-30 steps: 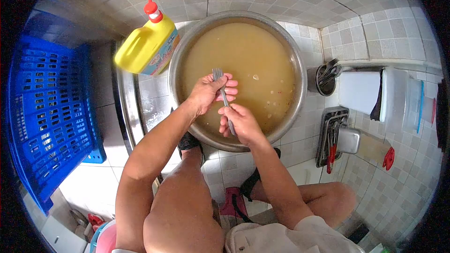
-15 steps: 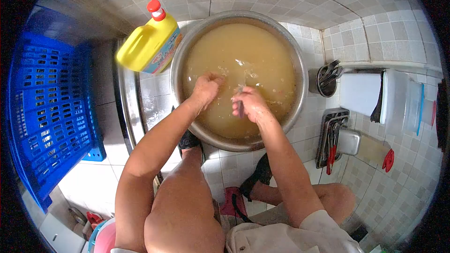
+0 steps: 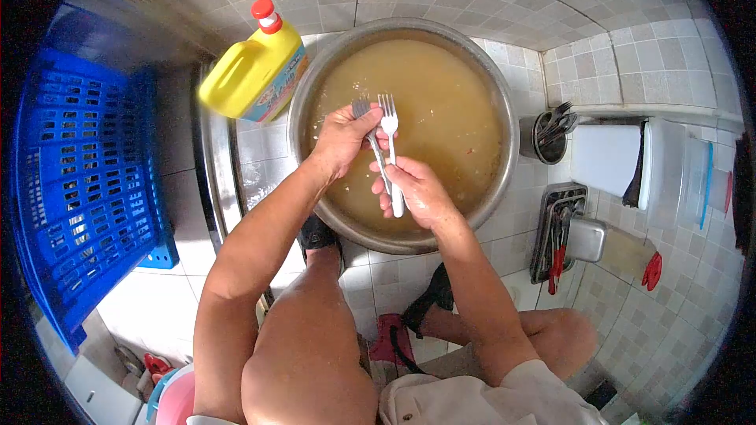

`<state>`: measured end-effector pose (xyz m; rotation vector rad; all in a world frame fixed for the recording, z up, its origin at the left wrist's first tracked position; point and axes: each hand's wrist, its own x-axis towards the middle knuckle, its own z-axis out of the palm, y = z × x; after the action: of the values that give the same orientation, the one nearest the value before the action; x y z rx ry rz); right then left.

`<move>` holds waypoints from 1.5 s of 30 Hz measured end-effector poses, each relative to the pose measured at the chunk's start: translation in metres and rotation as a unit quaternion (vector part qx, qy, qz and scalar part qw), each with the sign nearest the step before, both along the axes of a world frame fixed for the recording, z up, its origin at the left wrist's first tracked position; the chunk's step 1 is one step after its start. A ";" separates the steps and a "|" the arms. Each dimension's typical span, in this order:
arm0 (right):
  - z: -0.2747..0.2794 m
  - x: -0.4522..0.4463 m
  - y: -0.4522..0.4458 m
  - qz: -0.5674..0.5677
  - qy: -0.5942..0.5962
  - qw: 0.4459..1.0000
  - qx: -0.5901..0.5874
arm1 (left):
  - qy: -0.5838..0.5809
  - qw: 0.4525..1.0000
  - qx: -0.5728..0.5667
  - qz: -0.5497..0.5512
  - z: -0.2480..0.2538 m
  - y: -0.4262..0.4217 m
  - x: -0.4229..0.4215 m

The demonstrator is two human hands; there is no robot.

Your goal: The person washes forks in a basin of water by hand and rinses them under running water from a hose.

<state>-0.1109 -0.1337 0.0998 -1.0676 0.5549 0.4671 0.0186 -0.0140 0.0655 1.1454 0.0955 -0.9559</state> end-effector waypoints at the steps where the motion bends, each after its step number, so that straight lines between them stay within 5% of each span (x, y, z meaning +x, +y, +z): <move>1: 0.005 0.001 0.003 -0.014 0.000 1.000 0.008 | -0.036 0.999 0.006 0.000 0.001 -0.001 0.001; 6: 0.015 0.005 0.014 -0.058 -0.014 0.998 -0.011 | -0.171 0.972 0.159 -0.029 0.021 -0.004 0.004; 8: 0.013 0.006 0.011 -0.085 -0.024 0.996 -0.023 | -0.141 0.977 0.144 -0.070 0.025 -0.003 0.006; 10: 0.014 0.007 0.007 -0.110 -0.034 0.993 -0.034 | -0.069 0.995 -0.025 -0.061 0.021 -0.004 0.005; 14: 0.016 0.007 0.001 -0.118 0.012 0.993 -0.015 | -0.075 0.987 -0.028 -0.139 0.018 0.008 0.016; 20: 0.020 0.006 0.011 -0.107 -0.020 0.994 0.002 | -0.094 0.993 -0.013 -0.072 0.006 0.006 0.009; 24: 0.018 0.005 0.020 -0.068 -0.015 0.991 -0.110 | -0.112 0.987 0.096 -0.063 0.016 0.007 0.003; 28: 0.022 0.003 0.017 0.009 -0.006 0.992 -0.127 | -0.092 0.994 0.040 0.046 0.017 -0.005 -0.004; 32: 0.020 0.000 0.007 0.104 -0.008 0.988 -0.112 | -0.080 0.994 0.073 -0.032 0.008 0.008 0.006; 38: 0.028 0.015 0.001 0.021 0.021 1.000 0.009 | -0.093 0.978 0.123 -0.137 0.018 0.005 0.004; 40: 0.015 0.021 -0.012 0.018 0.055 0.997 -0.056 | -0.131 0.990 0.041 -0.041 -0.001 0.001 0.005; 42: -0.007 0.026 -0.025 -0.093 0.093 0.988 -0.075 | -0.138 0.988 0.061 -0.031 -0.018 0.005 0.009; 45: -0.036 0.038 -0.047 -0.073 0.099 0.983 -0.134 | -0.081 0.980 0.180 0.006 -0.020 0.009 0.010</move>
<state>-0.0729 -0.1805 0.0637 -1.2337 0.8859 0.3785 0.0288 -0.0050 0.0454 1.5508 0.1479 -0.8507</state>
